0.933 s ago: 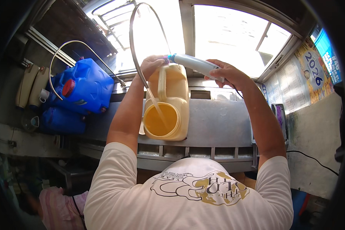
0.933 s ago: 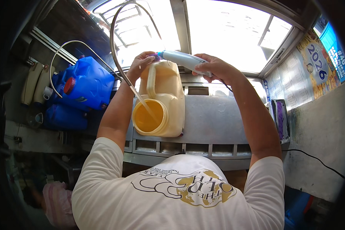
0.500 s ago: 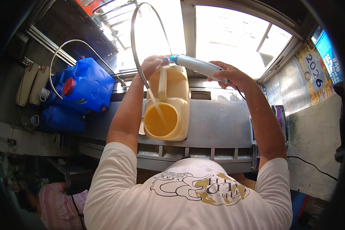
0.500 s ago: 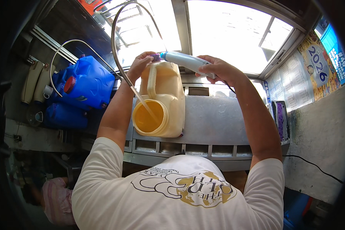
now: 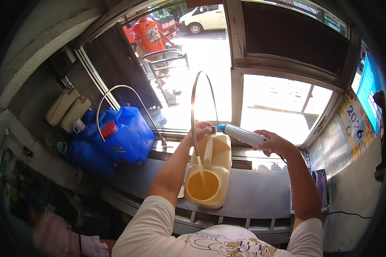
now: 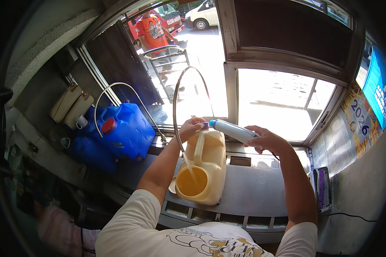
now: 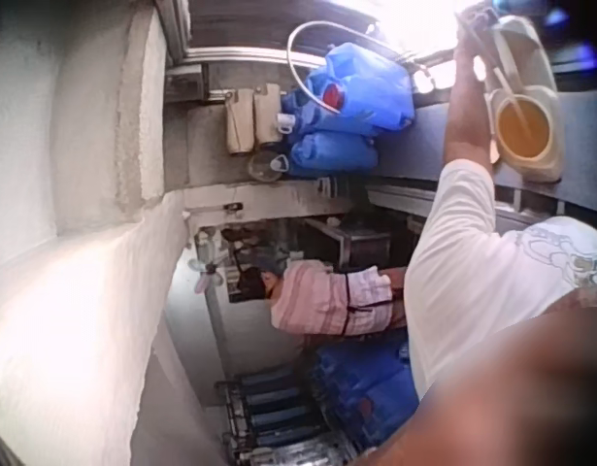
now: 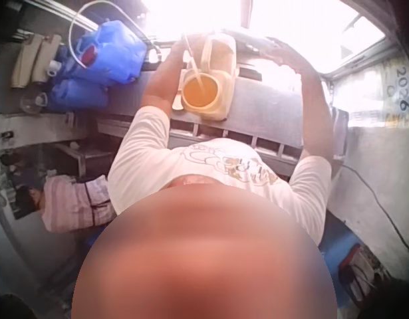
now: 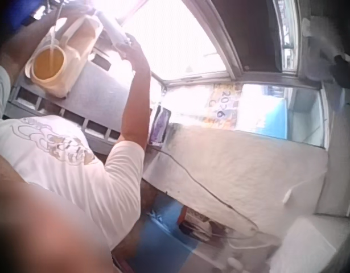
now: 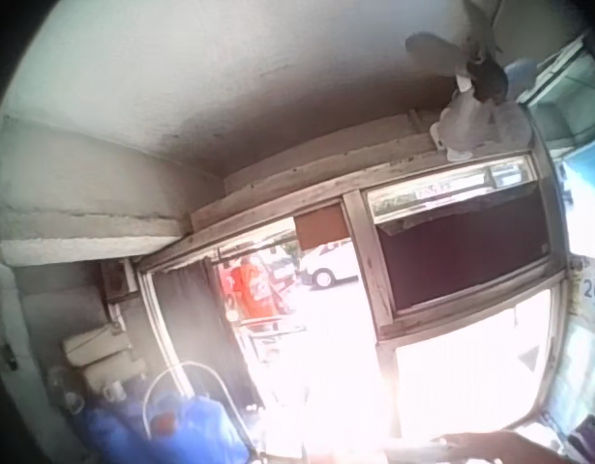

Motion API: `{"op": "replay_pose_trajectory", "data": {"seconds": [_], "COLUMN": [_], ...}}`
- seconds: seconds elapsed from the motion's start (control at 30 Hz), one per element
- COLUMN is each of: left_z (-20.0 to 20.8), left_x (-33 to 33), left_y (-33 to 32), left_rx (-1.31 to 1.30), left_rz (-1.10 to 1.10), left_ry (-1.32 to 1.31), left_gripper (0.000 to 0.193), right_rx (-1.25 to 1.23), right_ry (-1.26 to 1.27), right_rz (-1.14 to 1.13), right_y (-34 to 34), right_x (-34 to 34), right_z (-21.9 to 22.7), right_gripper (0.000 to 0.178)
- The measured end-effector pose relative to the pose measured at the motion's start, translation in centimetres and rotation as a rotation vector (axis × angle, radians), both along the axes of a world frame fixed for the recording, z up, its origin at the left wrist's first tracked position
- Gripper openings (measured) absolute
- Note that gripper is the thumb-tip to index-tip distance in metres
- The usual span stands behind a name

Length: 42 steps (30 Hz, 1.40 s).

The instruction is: The person fills a yellow plastic container with water from a hose, secures the lid, and applies a purple seal with a handheld heat gun. The person then repeats the process with a green plastic container, filling it with water and sealing it similarly.

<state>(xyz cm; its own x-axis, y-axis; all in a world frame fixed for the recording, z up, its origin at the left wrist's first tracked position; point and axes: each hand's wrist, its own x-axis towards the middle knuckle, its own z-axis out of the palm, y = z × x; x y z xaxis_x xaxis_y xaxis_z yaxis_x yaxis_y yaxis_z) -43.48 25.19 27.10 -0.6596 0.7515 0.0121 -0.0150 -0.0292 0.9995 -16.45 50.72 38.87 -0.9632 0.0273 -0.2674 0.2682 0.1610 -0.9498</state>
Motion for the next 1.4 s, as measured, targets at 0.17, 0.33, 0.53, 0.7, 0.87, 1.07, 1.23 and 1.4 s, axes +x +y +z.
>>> {"op": "replay_pose_trajectory", "data": {"seconds": [0.17, 0.33, 0.53, 0.7, 0.87, 1.07, 1.23, 1.4], "left_z": [-0.2, -0.1, -2.5, -2.0, -1.3, 0.4, 1.1, -1.1], "left_x": [-0.4, -0.6, -2.0, -1.5, -1.0, 0.2, 0.8, -2.1], "left_y": [0.3, 0.2, -0.4, 0.0, 0.0, -0.1, -0.1, -1.3], "left_rx": [-0.034, -0.080, 0.049, 0.004, 0.011, -0.054, -0.063, 0.016], "left_rz": [-0.011, 0.009, -0.016, -0.036, -0.037, -0.025, -0.030, -0.098], "left_ry": [0.012, 0.077, 0.072, -0.036, 0.030, 0.006, -0.017, -0.040], "left_gripper": [0.022, 0.022, 0.025, 0.029, 0.043, 0.054, 0.058, 0.064], "right_rx": [-0.048, -0.017, 0.085, 0.163, 0.166, 0.164, 0.164, 0.153], "right_ry": [0.016, 0.046, 0.044, 0.008, 0.004, -0.015, -0.014, -0.001], "right_rz": [0.013, 0.023, 0.028, 0.061, 0.054, 0.035, 0.027, 0.056], "right_y": [0.3, 0.4, -0.6, -0.6, -0.9, -1.0, -1.0, -1.3], "right_x": [0.6, 0.7, 0.1, -0.3, -1.0, -1.2, -1.3, -2.0], "right_z": [0.4, 0.6, 0.1, 0.0, 0.1, 0.0, 0.0, 0.2], "right_gripper": [0.073, 0.070, 0.070, 0.074, 0.075, 0.077, 0.073, 0.073]}}
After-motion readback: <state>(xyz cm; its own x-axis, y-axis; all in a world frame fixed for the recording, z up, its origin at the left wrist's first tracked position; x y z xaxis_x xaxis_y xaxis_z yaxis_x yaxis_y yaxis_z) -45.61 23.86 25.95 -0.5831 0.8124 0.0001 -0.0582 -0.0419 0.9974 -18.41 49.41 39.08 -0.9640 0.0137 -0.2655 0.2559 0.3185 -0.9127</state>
